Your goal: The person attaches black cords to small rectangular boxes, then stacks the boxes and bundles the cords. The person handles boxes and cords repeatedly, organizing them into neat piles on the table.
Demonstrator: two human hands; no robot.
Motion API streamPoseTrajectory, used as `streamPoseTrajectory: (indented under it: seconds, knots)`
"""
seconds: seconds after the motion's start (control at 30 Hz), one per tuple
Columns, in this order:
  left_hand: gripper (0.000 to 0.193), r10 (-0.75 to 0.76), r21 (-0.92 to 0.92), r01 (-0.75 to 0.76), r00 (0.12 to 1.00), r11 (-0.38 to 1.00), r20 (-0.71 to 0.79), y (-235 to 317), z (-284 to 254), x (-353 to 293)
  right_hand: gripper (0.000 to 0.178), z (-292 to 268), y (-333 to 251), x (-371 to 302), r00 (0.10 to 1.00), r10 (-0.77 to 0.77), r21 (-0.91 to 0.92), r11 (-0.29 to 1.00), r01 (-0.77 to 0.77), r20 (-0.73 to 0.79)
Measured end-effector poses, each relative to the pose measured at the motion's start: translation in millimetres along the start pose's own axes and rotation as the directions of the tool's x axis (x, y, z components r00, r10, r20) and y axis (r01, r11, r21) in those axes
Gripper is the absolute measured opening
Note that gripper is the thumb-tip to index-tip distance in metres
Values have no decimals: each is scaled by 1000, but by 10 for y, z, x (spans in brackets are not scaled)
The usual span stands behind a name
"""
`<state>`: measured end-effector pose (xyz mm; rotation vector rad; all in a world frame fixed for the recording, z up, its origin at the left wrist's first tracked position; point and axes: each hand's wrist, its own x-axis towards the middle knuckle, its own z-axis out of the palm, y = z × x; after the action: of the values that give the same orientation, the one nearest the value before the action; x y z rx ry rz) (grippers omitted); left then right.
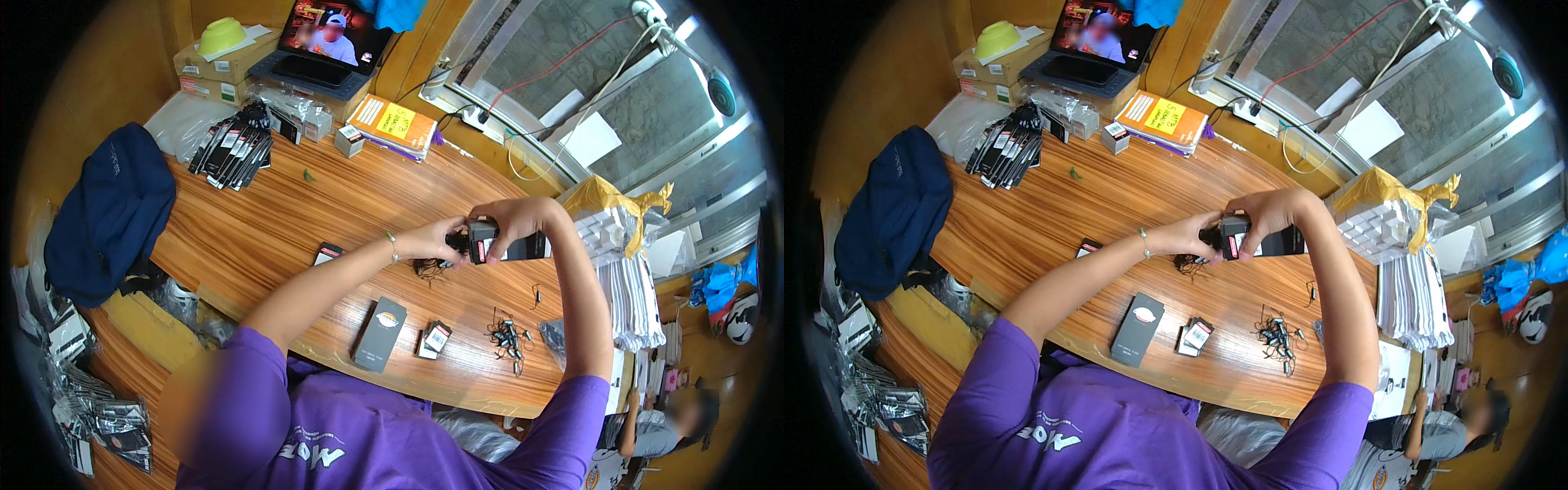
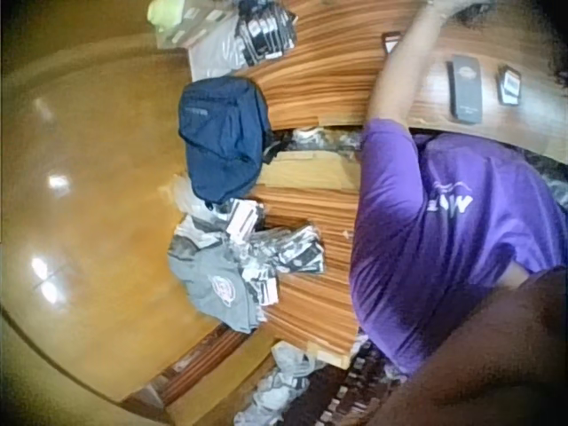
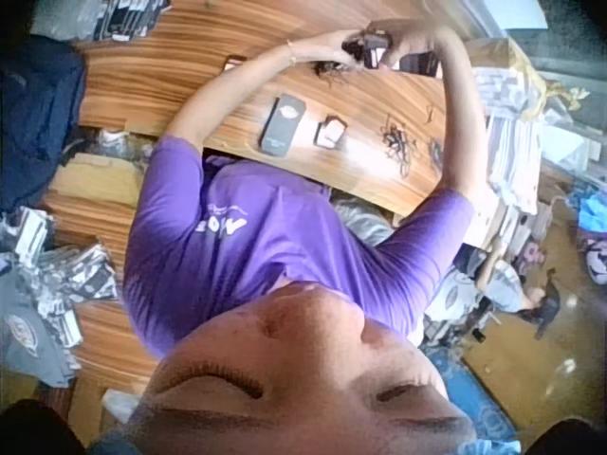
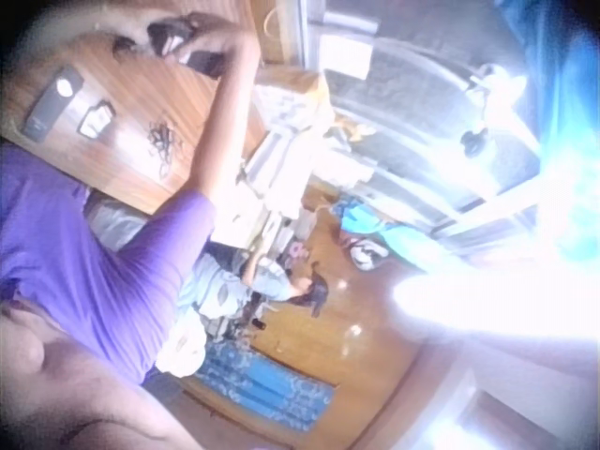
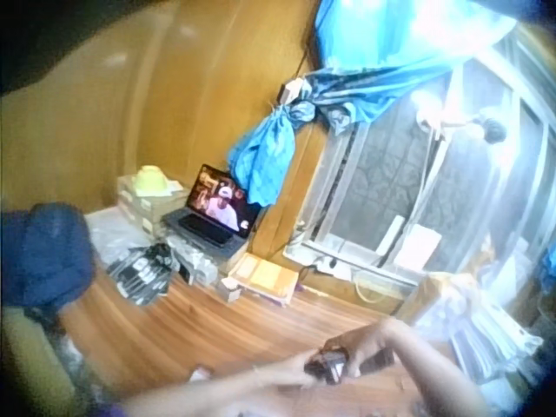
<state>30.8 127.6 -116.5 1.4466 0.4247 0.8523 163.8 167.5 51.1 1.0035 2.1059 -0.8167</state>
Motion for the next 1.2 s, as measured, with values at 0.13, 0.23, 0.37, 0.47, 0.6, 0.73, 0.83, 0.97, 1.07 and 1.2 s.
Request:
streamPoseTrajectory:
  seconds: [0.13, 0.23, 0.37, 0.47, 0.6, 0.73, 0.83, 0.97, 1.07, 1.2]
  knots:
    - [66, -206, -184, 230, 969, 956, 139, 126, -134, -170, 70, 98, 210, 96, 997, -70, 156, 986, 63, 38]
    - [61, -242, -214, 271, 958, 939, 153, 137, -189, -253, 70, 150, 270, 149, 986, -153, 277, 952, 130, 66]
    - [34, -441, 47, 452, 835, 891, 330, 68, -357, -305, 74, 221, 415, 170, 965, -254, 423, 882, 207, 57]
    - [23, -514, -79, 585, 762, 807, 395, 15, -535, -383, 77, 250, 509, 135, 968, -237, 528, 834, 163, 76]
    - [29, -506, -4, 543, 786, 840, 356, 32, -734, -498, 69, 388, 814, 157, 974, -220, 588, 796, 143, 60]
    - [27, -574, 19, 585, 788, 811, 221, -41, -946, -566, 55, 510, 897, 106, 982, -177, 658, 747, 93, 62]
    - [25, -573, 112, 564, 817, 818, 65, -32, -1027, -577, 56, 684, 1011, 149, 991, -121, 733, 679, 46, 50]
    - [23, -346, 250, 490, 820, 835, -455, -62, -1102, -621, 61, 893, 989, 221, 997, 46, 873, 486, 36, -66]
    - [30, -164, 305, 354, 846, 884, -508, -50, -978, -621, 63, 907, 809, 268, 979, 201, 940, 335, -60, -9]
    - [55, -440, 220, 430, 898, 876, -2, 335, -373, -479, 66, 1007, 974, 259, 957, 291, 952, 291, -93, 4]
